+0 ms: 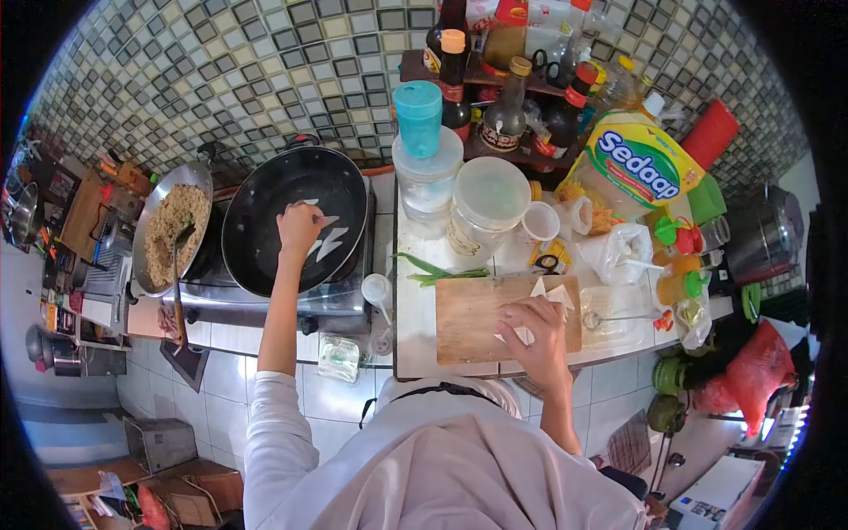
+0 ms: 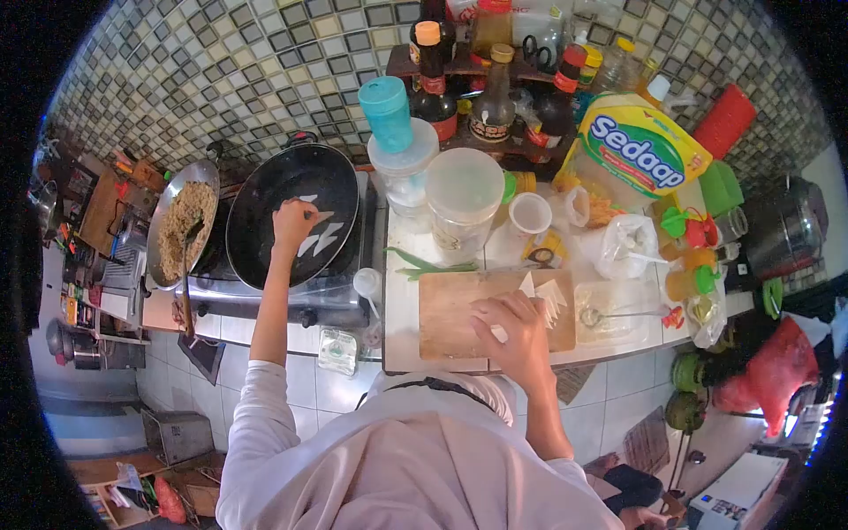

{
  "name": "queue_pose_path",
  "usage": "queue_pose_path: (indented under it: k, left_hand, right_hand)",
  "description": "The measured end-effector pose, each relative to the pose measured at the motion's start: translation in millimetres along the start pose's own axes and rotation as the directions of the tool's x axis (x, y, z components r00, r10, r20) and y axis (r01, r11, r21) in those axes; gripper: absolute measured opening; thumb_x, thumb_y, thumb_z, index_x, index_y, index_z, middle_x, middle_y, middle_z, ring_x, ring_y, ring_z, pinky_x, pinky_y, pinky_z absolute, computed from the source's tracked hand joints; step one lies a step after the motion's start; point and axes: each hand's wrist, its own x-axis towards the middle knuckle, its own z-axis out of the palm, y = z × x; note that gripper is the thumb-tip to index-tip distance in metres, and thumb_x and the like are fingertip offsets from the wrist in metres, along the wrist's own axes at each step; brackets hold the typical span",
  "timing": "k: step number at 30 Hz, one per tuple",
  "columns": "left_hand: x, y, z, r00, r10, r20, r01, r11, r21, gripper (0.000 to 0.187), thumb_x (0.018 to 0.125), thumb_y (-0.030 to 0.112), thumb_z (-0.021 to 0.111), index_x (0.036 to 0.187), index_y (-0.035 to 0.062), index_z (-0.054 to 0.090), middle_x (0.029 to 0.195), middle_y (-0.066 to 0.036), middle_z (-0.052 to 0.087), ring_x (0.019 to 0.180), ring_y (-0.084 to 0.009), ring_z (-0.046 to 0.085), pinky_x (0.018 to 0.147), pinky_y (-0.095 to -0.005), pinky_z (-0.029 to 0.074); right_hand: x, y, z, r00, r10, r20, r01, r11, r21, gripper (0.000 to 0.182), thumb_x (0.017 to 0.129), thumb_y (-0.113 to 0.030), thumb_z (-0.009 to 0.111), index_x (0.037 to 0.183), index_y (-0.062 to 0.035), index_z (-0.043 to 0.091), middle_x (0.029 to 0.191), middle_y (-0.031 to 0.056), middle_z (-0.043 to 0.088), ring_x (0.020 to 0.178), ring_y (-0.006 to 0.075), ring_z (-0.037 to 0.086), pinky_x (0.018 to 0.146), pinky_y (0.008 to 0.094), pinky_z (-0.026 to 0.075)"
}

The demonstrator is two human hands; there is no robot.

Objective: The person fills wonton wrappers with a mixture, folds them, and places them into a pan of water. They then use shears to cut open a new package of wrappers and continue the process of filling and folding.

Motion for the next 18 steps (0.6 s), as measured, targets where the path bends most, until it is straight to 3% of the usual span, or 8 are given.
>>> queue_pose_path:
  k: [5, 8, 10, 14, 17, 18]
  left_hand:
    - [3.6, -7.8, 13.9, 0.998, -0.06, -0.026, 0.061, 0.997, 0.051, 0.007, 0.072, 0.02, 0.069, 0.076, 0.0146, 0.071, 0.085, -0.006, 0.064, 0.091, -0.0264, 0.06, 0.074, -0.0474, 0.046]
    - [2.3, 3.1, -2.3, 0.989, -0.047, -0.142, 0.042, 0.998, -0.04, 0.011, 0.075, 0.02, 0.069, 0.081, 0.011, 0.07, 0.082, -0.009, 0.064, 0.083, -0.0266, 0.062, 0.069, -0.0432, 0.048]
    - [-1.0, 22.6, -25.0, 0.977, -0.06, -0.205, -0.002, 0.958, -0.287, 0.015, 0.078, 0.02, 0.068, 0.083, 0.0059, 0.068, 0.077, -0.011, 0.064, 0.069, -0.0256, 0.062, 0.061, -0.0358, 0.048]
    - [-28.5, 77.1, -71.3, 0.98, -0.092, -0.178, -0.007, 0.871, -0.491, 0.014, 0.08, 0.015, 0.066, 0.084, 0.0018, 0.066, 0.073, -0.013, 0.063, 0.058, -0.0237, 0.059, 0.056, -0.0307, 0.046]
    - [-60.3, 125.8, -96.5, 0.952, 0.149, -0.269, -0.294, 0.7, -0.651, 0.008, 0.08, 0.008, 0.065, 0.082, 0.0, 0.065, 0.072, -0.011, 0.062, 0.058, -0.0195, 0.058, 0.056, -0.0298, 0.044]
    - [-70.8, 136.9, -96.6, 0.949, 0.205, -0.239, -0.313, 0.685, -0.657, 0.007, 0.079, 0.008, 0.065, 0.081, 0.0016, 0.066, 0.073, -0.009, 0.063, 0.059, -0.0196, 0.058, 0.058, -0.0303, 0.045]
  right_hand:
    - [-10.0, 14.3, -8.2, 0.997, 0.08, -0.018, -0.081, 0.995, -0.055, 0.017, 0.072, -0.011, 0.072, 0.088, -0.009, 0.066, 0.082, 0.002, 0.063, 0.079, 0.0188, 0.056, 0.073, 0.0336, 0.034]
    - [-14.9, 20.1, -16.5, 0.984, 0.18, -0.009, -0.18, 0.98, -0.086, 0.015, 0.073, -0.012, 0.07, 0.088, -0.0103, 0.066, 0.083, 0.0023, 0.062, 0.082, 0.0202, 0.056, 0.074, 0.0349, 0.034]
    - [-18.5, 25.7, -21.4, 0.974, 0.227, 0.001, -0.224, 0.959, -0.176, 0.017, 0.074, -0.016, 0.07, 0.09, -0.0123, 0.067, 0.086, 0.0024, 0.061, 0.085, 0.0218, 0.056, 0.077, 0.0374, 0.034]
    - [-24.0, 29.3, -29.3, 0.949, 0.303, 0.084, -0.274, 0.928, -0.251, 0.026, 0.067, -0.019, 0.074, 0.09, -0.01, 0.067, 0.093, 0.0049, 0.06, 0.089, 0.0238, 0.054, 0.084, 0.0405, 0.035]
    - [-26.8, 30.5, -28.4, 0.929, 0.321, 0.181, -0.25, 0.91, -0.331, 0.03, 0.065, -0.025, 0.075, 0.093, -0.0145, 0.067, 0.098, 0.0023, 0.056, 0.099, 0.0226, 0.05, 0.084, 0.0399, 0.032]
    - [-26.3, 28.7, -26.3, 0.918, 0.33, 0.221, -0.245, 0.909, -0.338, 0.033, 0.063, -0.025, 0.075, 0.093, -0.0146, 0.067, 0.101, 0.0021, 0.054, 0.102, 0.0233, 0.048, 0.086, 0.0406, 0.032]
